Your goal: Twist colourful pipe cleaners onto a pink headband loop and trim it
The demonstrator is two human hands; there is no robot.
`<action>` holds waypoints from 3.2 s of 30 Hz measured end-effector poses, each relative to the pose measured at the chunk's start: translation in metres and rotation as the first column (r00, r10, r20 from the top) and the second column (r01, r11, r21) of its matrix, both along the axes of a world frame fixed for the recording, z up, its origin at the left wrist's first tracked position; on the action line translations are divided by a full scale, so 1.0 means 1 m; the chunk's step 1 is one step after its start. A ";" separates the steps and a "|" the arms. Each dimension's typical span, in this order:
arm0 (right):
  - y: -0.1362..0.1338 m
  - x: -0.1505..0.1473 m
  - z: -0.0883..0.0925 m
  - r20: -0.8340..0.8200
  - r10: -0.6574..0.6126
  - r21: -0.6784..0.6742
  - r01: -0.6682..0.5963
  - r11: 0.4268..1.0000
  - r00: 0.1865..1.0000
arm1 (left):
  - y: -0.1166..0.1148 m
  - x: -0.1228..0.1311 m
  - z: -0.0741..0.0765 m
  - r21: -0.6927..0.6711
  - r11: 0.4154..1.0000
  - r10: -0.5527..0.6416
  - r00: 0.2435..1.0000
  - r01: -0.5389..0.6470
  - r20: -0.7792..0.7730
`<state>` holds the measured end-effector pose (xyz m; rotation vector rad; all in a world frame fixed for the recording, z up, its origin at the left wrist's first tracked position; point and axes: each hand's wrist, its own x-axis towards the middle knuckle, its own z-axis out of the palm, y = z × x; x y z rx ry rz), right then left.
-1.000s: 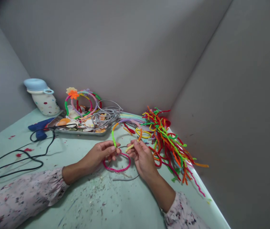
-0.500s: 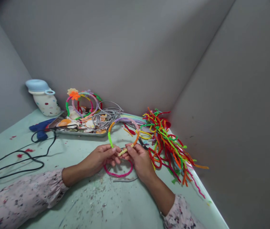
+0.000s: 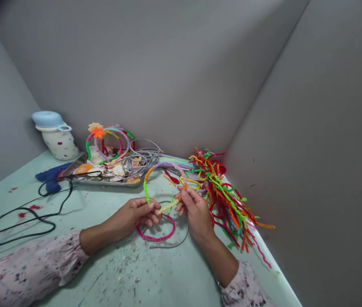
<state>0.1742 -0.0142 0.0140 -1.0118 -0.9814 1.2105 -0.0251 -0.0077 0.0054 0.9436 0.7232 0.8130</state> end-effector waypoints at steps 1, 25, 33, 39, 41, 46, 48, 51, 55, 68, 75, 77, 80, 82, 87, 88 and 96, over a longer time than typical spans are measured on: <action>0.000 0.001 0.000 0.009 0.008 0.004 -0.008 1.000 1.000 | 0.000 0.000 0.002 0.003 1.000 0.020 1.000 -0.020 0.010; -0.004 0.004 0.012 0.103 -0.076 0.056 0.071 0.996 0.992 | 0.006 -0.007 0.019 -0.051 0.977 0.213 0.936 -0.207 0.282; -0.004 0.006 0.018 0.204 0.014 0.048 -0.024 0.999 0.979 | 0.009 -0.009 0.013 -0.036 0.981 0.192 0.941 -0.190 0.279; -0.007 0.004 0.017 0.430 0.015 0.030 -0.031 0.999 0.903 | 0.007 -0.008 0.013 -0.035 0.980 0.201 0.954 -0.198 0.223; -0.007 0.006 0.016 0.484 0.011 0.040 -0.035 0.999 0.875 | 0.006 -0.008 0.013 -0.036 0.981 0.195 0.957 -0.192 0.214; -0.003 0.009 0.014 0.386 -0.029 0.064 0.004 0.998 0.922 | 0.006 -0.009 0.013 -0.048 0.979 0.204 0.954 -0.198 0.221; -0.001 0.010 0.015 0.314 -0.066 0.068 0.047 0.997 0.947 | 0.007 -0.010 0.014 -0.057 0.977 0.213 0.948 -0.205 0.237; 0.001 0.014 0.018 0.286 -0.119 0.071 0.102 0.992 0.951 | 0.011 -0.012 0.017 -0.068 0.972 0.235 0.938 -0.225 0.255; 0.006 0.024 0.015 0.508 -0.187 0.072 0.175 0.982 0.841 | 0.018 -0.016 0.022 -0.070 0.958 0.287 0.917 -0.278 0.276; 0.001 0.003 0.003 0.189 0.219 -0.072 -0.209 0.975 0.957 | 0.020 -0.017 0.025 -0.117 0.950 0.313 0.895 -0.290 0.318; 0.005 0.008 0.001 0.229 0.175 -0.089 -0.158 0.983 0.958 | 0.020 -0.015 0.027 -0.229 0.940 0.314 0.899 -0.251 0.305; 0.006 0.009 0.002 0.231 0.174 -0.100 -0.155 0.983 0.957 | 0.020 -0.015 0.025 -0.178 0.950 0.297 0.916 -0.255 0.270; 0.006 0.011 0.005 0.242 0.170 -0.108 -0.147 0.983 0.955 | 0.021 -0.016 0.021 -0.087 0.965 0.262 0.936 -0.248 0.236; 0.006 0.012 0.006 0.240 0.171 -0.114 -0.147 0.983 0.956 | 0.020 -0.017 0.020 -0.068 0.967 0.253 0.940 -0.244 0.231; 0.008 0.016 0.008 0.238 0.184 -0.110 -0.162 0.981 0.954 | 0.019 -0.017 0.021 -0.068 0.973 0.229 0.947 -0.219 0.225; 0.008 0.017 0.008 0.231 0.191 -0.114 -0.168 0.979 0.954 | 0.019 -0.017 0.022 -0.072 0.975 0.223 0.948 -0.212 0.225; -0.002 0.013 0.016 0.046 0.424 -0.225 -0.405 0.886 0.904 | 0.023 -0.018 0.022 -0.190 0.936 0.340 0.895 -0.295 0.287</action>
